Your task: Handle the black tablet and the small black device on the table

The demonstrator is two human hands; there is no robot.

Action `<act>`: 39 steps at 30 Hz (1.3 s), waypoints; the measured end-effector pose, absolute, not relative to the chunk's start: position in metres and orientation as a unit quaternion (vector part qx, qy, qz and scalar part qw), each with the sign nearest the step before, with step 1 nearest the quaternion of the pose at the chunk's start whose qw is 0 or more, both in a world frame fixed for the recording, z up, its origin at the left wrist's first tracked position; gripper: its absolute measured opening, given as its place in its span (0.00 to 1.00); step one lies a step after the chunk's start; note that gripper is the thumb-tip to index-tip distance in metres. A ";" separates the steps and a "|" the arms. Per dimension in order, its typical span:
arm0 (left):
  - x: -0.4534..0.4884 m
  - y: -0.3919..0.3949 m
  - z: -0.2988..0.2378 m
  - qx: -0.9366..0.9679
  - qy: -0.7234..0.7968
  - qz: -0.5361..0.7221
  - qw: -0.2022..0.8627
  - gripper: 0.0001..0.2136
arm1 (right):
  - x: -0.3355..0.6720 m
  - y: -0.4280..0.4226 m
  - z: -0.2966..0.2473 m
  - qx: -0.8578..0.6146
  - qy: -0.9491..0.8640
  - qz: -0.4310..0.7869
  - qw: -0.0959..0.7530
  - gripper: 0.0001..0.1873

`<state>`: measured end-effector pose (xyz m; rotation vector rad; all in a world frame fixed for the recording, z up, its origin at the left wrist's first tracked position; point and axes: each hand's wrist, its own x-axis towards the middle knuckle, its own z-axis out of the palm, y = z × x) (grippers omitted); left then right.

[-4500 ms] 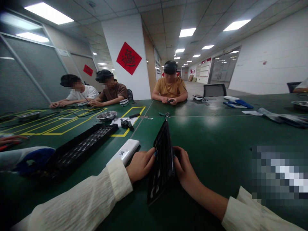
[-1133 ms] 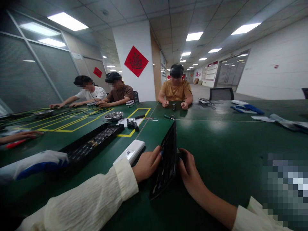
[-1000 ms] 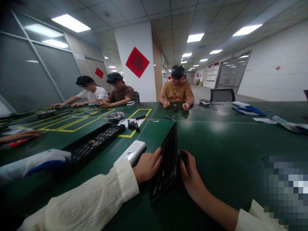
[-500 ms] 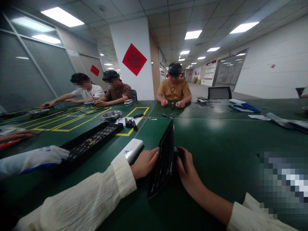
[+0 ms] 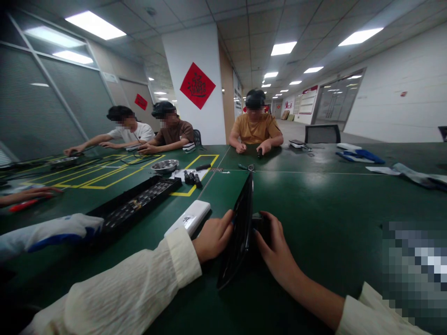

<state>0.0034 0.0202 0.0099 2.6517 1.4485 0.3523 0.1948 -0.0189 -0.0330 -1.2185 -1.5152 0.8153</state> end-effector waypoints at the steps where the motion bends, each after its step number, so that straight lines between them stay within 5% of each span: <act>1: 0.003 0.020 0.010 0.872 0.474 0.117 0.047 0.15 | 0.195 -0.019 -0.033 -0.503 -0.623 0.334 0.497 0.29; 18: 0.005 0.024 0.003 0.845 0.504 0.150 0.094 0.17 | 0.192 -0.011 -0.026 -0.486 -0.659 0.295 0.493 0.32; 24: 0.004 0.023 0.002 0.847 0.502 0.148 0.095 0.14 | 0.194 -0.012 -0.028 -0.491 -0.603 0.368 0.510 0.41; 34: 0.011 0.024 0.006 0.801 0.475 0.223 0.289 0.24 | 0.187 -0.009 -0.020 -0.536 -0.527 0.335 0.568 0.41; 39: 0.011 0.018 0.007 0.823 0.448 0.207 0.280 0.16 | 0.181 -0.005 -0.016 -0.511 -0.519 0.296 0.618 0.38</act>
